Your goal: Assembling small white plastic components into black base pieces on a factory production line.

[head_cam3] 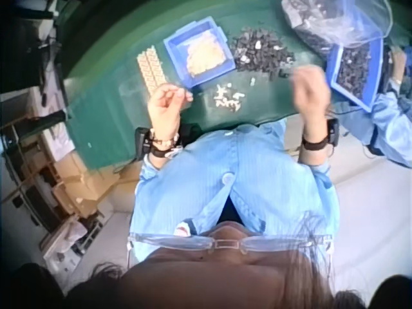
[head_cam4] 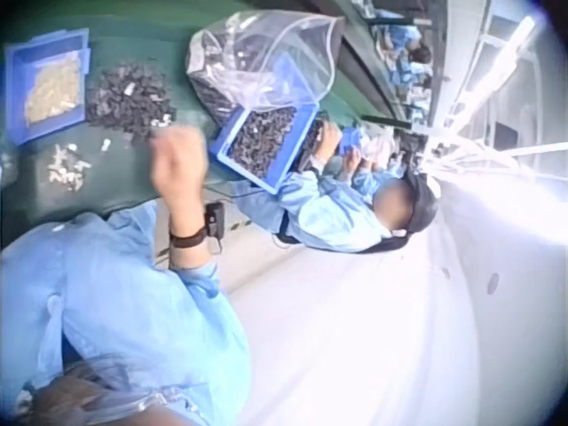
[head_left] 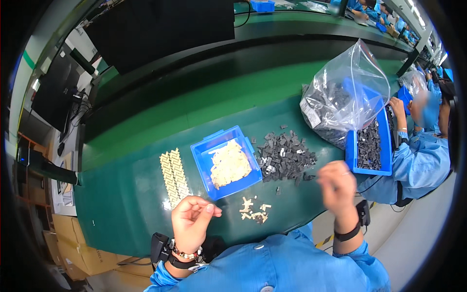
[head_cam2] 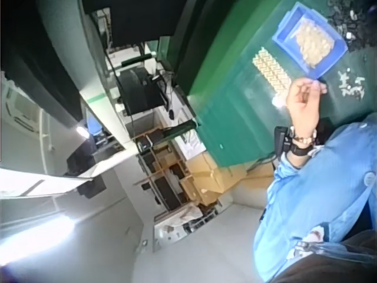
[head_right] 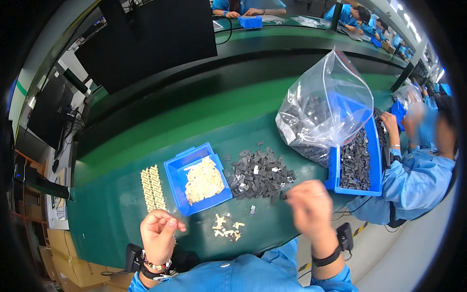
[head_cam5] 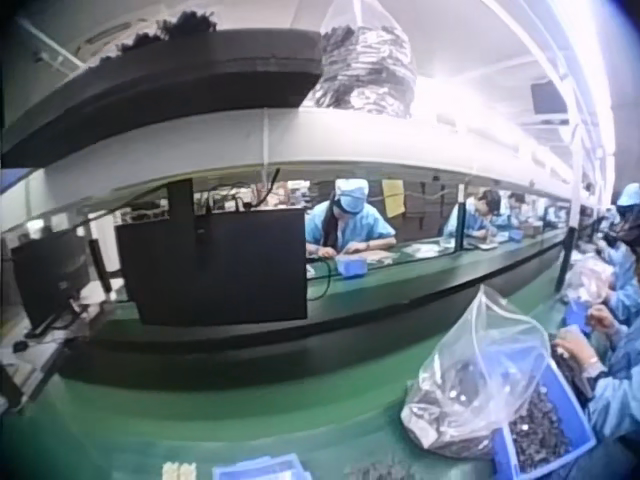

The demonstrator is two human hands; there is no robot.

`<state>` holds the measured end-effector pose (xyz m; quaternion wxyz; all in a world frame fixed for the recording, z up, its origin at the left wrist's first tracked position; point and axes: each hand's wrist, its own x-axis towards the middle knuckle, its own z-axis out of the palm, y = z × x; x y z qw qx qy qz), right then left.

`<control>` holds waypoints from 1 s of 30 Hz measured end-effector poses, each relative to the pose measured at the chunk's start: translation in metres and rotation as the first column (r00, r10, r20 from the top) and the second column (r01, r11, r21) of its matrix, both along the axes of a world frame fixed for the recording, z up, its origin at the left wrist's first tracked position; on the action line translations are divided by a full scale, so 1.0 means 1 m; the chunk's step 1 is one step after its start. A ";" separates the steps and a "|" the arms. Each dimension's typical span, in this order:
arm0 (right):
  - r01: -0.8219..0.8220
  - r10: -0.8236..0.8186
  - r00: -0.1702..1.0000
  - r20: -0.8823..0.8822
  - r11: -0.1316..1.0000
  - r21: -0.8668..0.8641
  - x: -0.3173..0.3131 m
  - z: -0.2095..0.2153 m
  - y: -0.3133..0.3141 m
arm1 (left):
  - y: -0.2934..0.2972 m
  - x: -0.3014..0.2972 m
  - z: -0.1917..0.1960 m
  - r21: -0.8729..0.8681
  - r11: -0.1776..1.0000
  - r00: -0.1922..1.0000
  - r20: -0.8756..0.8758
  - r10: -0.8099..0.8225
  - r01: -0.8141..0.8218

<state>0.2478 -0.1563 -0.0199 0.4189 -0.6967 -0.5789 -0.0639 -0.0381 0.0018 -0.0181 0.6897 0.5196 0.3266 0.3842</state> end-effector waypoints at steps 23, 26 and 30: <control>-0.259 0.384 0.911 0.148 0.816 -0.517 -0.072 -0.032 0.031 | -0.015 0.001 -0.012 0.041 0.968 0.955 -0.182 -0.236 0.247; -0.267 0.402 0.903 0.152 0.801 -0.535 -0.071 -0.032 0.032 | -0.015 0.002 -0.015 0.046 0.962 0.947 -0.190 -0.258 0.271; -0.272 0.449 0.874 0.185 0.768 -0.579 -0.068 -0.032 0.038 | -0.016 0.005 -0.012 0.053 0.947 0.922 -0.251 -0.293 0.315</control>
